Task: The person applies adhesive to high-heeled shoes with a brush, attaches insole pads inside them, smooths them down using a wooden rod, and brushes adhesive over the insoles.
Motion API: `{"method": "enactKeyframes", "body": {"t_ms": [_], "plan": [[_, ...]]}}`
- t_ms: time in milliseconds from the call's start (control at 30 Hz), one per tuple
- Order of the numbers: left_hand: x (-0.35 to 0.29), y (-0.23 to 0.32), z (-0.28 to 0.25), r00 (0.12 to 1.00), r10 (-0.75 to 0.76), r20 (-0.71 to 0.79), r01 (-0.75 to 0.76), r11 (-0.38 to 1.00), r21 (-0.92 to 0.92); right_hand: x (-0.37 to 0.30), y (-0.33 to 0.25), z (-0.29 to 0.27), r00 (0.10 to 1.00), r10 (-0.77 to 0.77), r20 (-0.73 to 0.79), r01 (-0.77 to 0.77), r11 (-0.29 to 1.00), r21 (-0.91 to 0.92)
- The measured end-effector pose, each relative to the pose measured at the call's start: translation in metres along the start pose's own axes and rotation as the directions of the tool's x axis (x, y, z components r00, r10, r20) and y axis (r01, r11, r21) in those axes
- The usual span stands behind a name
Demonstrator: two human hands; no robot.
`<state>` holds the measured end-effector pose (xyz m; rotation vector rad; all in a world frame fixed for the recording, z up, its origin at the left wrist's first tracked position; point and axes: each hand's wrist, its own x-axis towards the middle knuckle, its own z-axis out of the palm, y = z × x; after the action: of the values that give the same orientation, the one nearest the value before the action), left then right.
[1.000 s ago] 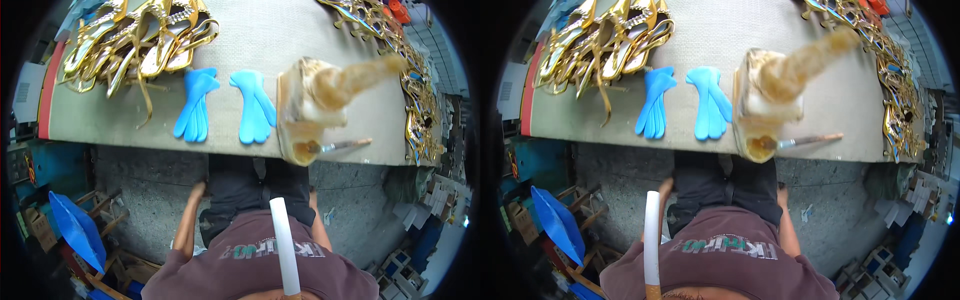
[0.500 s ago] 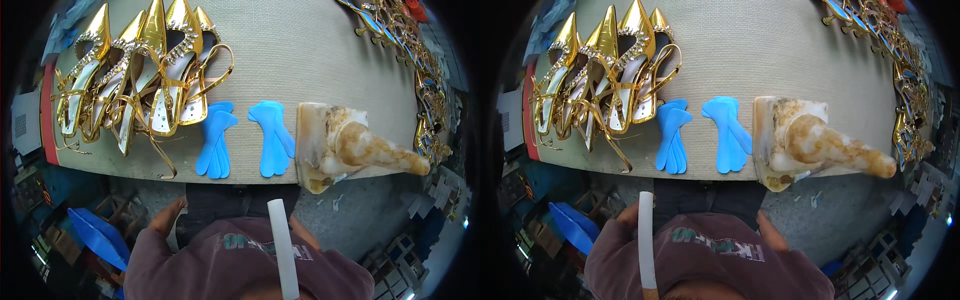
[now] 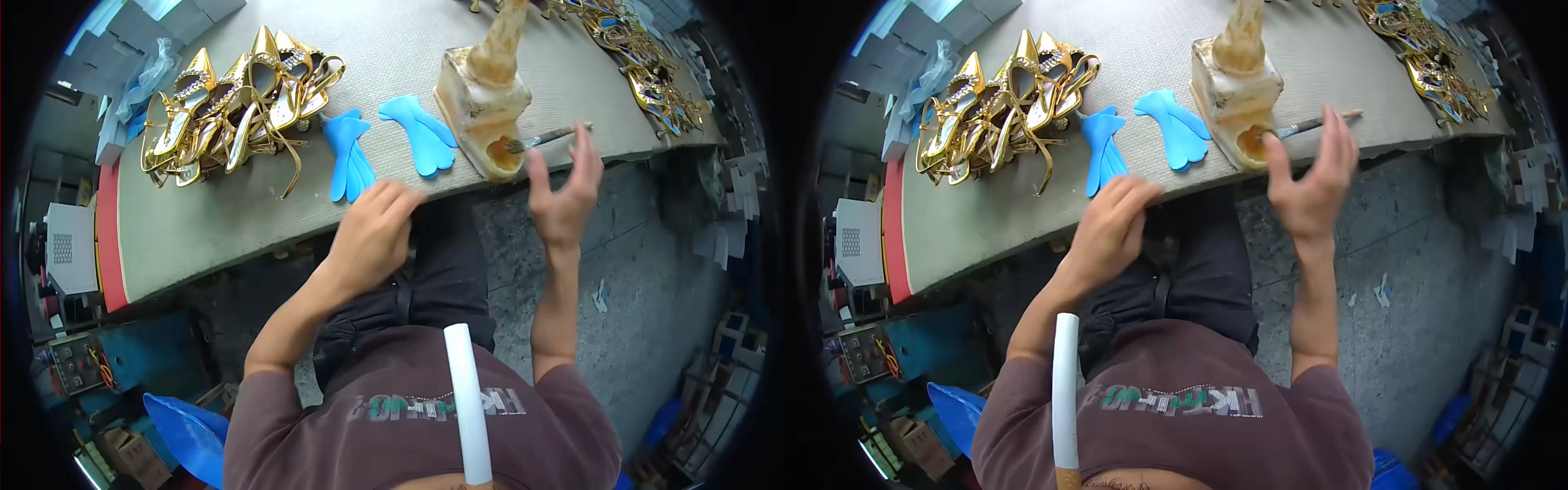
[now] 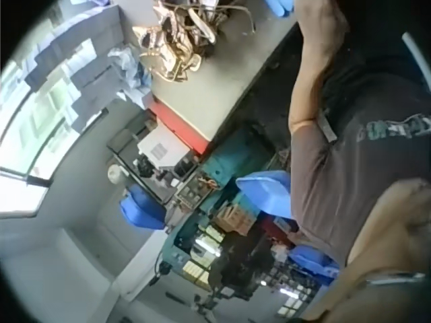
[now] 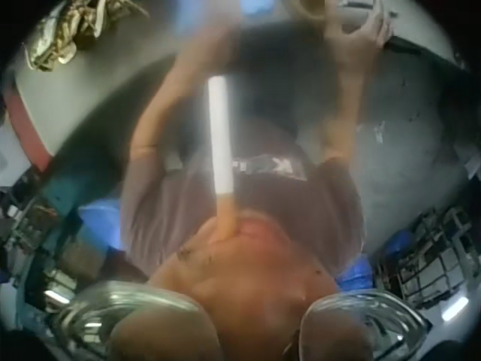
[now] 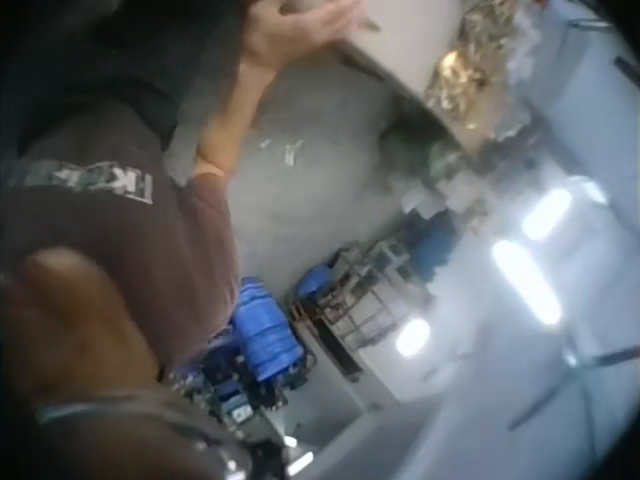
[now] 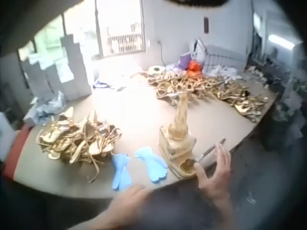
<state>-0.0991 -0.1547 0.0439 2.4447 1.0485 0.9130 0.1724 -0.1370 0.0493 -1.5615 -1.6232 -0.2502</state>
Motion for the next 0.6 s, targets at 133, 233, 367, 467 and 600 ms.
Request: {"method": "enactKeyframes", "body": {"t_ms": [133, 233, 367, 467, 600], "plan": [[0.058, -0.071, 0.102, 0.998, 0.046, -0.05, -0.008, 0.812, 0.583, 0.039, -0.007, 0.082, 0.986, 0.02, 0.166, 0.013, 0.981, -0.192], [0.052, -0.091, 0.109, 0.985, -0.144, 0.092, 0.076, 0.852, 0.519, 0.044, -0.007, 0.076, 0.925, 0.088, 0.369, -0.046, 0.992, -0.122], [0.071, -0.099, 0.092, 0.976, -0.119, 0.184, 0.023, 0.889, 0.457, 0.078, 0.009, 0.074, 0.911, 0.107, 0.397, -0.065, 0.991, -0.116], [0.076, -0.118, 0.063, 0.938, -0.063, 0.342, -0.06, 0.939, 0.338, 0.074, 0.002, 0.077, 0.899, 0.13, 0.418, -0.066, 0.984, -0.165], [0.069, -0.128, 0.051, 0.925, 0.04, 0.378, -0.187, 0.914, 0.359, 0.06, -0.004, 0.09, 0.939, 0.062, 0.338, -0.013, 0.989, -0.147]]}}
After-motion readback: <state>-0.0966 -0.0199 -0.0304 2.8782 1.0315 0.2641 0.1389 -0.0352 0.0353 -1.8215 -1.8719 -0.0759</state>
